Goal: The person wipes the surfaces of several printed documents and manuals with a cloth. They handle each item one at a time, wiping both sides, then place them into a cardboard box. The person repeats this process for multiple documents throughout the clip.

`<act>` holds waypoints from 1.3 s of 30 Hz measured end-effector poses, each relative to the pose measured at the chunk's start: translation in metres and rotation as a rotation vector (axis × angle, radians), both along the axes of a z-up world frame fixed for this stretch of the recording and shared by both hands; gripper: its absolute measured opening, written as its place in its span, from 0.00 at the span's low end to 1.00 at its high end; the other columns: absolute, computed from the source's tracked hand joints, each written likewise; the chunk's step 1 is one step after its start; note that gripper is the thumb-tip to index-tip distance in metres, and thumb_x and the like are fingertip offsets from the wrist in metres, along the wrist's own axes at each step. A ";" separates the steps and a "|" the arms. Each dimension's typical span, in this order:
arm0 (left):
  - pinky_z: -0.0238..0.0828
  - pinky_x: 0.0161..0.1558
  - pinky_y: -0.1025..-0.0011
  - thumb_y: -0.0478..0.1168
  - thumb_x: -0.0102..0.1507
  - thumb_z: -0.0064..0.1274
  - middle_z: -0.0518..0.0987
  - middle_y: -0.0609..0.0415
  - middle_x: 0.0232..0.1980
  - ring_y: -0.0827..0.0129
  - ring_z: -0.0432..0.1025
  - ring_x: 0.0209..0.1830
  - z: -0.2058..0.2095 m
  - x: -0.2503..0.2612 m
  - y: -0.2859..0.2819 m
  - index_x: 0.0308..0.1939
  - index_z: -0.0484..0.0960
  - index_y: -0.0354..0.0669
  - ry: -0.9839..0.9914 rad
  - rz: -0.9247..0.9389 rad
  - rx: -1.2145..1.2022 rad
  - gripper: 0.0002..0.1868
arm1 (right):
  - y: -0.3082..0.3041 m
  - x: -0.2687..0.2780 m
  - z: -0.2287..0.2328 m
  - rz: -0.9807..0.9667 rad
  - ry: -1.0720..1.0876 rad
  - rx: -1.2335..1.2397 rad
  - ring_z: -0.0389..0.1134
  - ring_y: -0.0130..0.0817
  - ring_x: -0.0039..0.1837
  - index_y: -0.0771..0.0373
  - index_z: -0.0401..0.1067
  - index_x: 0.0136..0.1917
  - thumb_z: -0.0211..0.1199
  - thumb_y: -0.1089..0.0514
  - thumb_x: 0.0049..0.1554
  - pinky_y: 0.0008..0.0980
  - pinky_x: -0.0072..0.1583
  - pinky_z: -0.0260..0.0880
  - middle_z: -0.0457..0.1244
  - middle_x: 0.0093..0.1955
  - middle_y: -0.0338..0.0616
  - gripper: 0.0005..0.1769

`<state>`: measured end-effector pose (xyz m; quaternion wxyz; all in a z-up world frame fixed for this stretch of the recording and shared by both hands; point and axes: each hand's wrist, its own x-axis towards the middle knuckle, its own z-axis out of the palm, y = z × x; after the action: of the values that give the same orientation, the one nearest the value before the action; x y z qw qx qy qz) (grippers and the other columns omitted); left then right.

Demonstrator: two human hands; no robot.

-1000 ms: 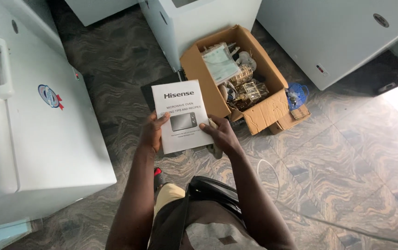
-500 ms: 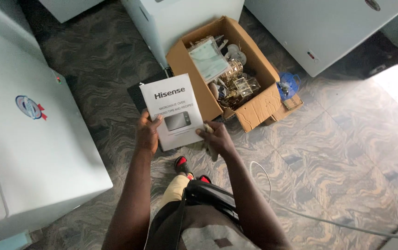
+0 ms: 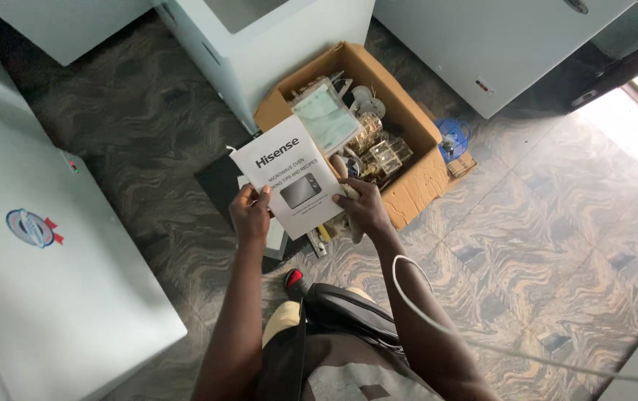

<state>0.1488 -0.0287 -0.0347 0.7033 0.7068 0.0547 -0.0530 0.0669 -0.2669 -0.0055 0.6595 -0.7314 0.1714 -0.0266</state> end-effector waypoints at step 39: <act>0.58 0.76 0.57 0.44 0.64 0.57 0.46 0.28 0.81 0.41 0.52 0.78 -0.241 0.161 -0.232 0.77 0.55 0.33 0.250 -0.452 0.782 0.43 | -0.186 0.274 -0.205 0.153 0.399 -0.656 0.75 0.53 0.53 0.45 0.74 0.69 0.70 0.48 0.53 0.51 0.53 0.76 0.72 0.53 0.55 0.30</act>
<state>0.3095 -0.2610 -0.2754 0.3428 0.9012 -0.0004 -0.2651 0.3411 -0.4530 -0.2106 0.3445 -0.9048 0.2237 0.1118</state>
